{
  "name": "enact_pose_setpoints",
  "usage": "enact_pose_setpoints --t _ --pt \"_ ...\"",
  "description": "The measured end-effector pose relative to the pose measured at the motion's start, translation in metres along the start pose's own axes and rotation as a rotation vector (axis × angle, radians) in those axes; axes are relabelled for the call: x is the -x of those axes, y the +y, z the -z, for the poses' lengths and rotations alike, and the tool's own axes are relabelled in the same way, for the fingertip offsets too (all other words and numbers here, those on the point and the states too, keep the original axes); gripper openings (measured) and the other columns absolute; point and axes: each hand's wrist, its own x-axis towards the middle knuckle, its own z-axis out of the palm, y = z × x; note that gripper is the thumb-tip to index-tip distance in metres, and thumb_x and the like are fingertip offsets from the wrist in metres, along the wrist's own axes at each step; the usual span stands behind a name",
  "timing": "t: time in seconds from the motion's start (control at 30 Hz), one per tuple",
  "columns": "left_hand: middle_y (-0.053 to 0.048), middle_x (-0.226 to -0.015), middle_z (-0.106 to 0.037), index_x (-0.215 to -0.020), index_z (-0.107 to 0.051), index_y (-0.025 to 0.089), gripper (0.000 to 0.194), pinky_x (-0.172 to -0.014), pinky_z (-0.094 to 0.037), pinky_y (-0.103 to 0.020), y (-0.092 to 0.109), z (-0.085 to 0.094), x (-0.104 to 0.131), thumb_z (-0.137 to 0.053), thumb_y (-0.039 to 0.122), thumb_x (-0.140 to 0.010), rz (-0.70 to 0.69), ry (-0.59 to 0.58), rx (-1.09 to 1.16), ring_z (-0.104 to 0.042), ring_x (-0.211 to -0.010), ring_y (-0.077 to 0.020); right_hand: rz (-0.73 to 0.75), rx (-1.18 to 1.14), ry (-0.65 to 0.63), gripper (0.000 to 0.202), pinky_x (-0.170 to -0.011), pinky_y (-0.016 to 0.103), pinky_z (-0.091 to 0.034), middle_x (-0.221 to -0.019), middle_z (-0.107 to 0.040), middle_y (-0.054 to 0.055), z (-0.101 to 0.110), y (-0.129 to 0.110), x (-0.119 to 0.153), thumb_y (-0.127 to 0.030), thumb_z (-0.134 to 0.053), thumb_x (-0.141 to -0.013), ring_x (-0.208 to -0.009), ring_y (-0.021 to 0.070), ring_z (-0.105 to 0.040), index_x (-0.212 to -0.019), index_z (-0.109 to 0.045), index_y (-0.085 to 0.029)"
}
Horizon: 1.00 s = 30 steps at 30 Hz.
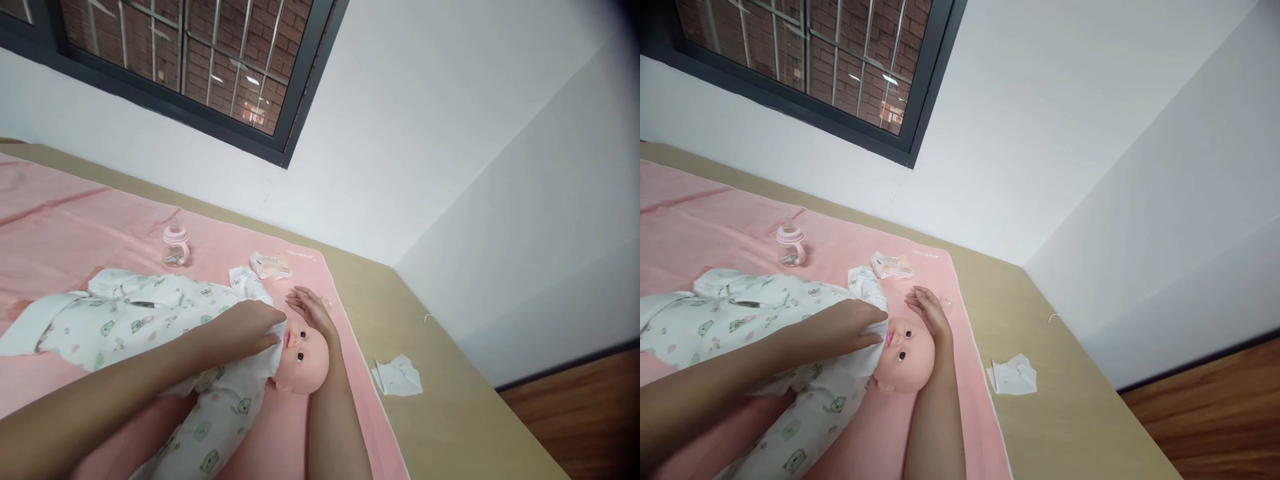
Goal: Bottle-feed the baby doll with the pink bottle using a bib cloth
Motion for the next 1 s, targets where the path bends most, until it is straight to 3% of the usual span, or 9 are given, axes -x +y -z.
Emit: enact_pose_setpoints --t 0.13,0.3,0.53,0.7,1.0 --pt "0.002 -0.062 -0.043 -0.066 -0.027 0.020 0.017 -0.053 -0.023 -0.028 -0.004 -0.002 -0.005 -0.040 0.013 -0.074 0.020 -0.033 -0.004 -0.038 -0.057 -0.0144 0.008 0.030 0.002 0.065 -0.095 0.037 -0.048 -0.113 -0.065 0.010 -0.005 -0.006 0.008 -0.028 -0.088 -0.046 -0.113 0.0247 -0.056 -0.104 -0.060 -0.022" --pt "0.000 -0.066 -0.049 -0.067 -0.028 0.020 0.016 -0.055 -0.026 -0.028 -0.009 -0.006 -0.010 -0.040 0.013 -0.075 0.030 -0.013 -0.065 -0.045 -0.061 -0.0168 -0.004 0.033 -0.002 0.057 -0.095 0.036 -0.047 -0.115 -0.065 0.010 -0.008 -0.010 0.008 -0.034 -0.085 -0.053 -0.111 0.0237 -0.057 -0.104 -0.062 -0.023" --pt "-0.002 -0.083 -0.058 -0.073 -0.042 0.019 0.010 -0.066 -0.037 -0.029 -0.010 -0.008 -0.011 -0.043 0.010 -0.077 -0.007 0.001 -0.058 -0.054 -0.080 -0.0195 -0.017 0.009 0.023 0.046 -0.094 0.037 -0.047 -0.101 -0.068 0.007 -0.002 -0.001 -0.004 -0.041 -0.079 -0.060 -0.101 0.0218 -0.062 -0.100 -0.063 -0.023" --pt "-0.003 -0.085 -0.058 -0.075 -0.046 0.018 0.011 -0.070 -0.038 -0.030 -0.010 -0.007 -0.012 -0.044 0.008 -0.078 -0.036 -0.006 -0.063 -0.053 -0.082 -0.0196 -0.042 0.003 0.027 0.039 -0.093 0.039 -0.048 -0.088 -0.069 0.005 0.006 0.008 -0.015 -0.044 -0.076 -0.064 -0.093 0.0213 -0.064 -0.095 -0.064 -0.022" --pt "-0.003 -0.090 -0.058 -0.085 -0.055 0.018 0.016 -0.073 -0.039 -0.028 -0.009 -0.003 -0.012 -0.045 0.006 -0.082 -0.039 -0.016 -0.032 -0.052 -0.088 -0.0193 -0.058 -0.015 0.010 0.039 -0.092 0.036 -0.048 -0.092 -0.070 0.005 0.014 0.015 -0.020 -0.043 -0.073 -0.068 -0.093 0.0194 -0.065 -0.099 -0.064 -0.022"
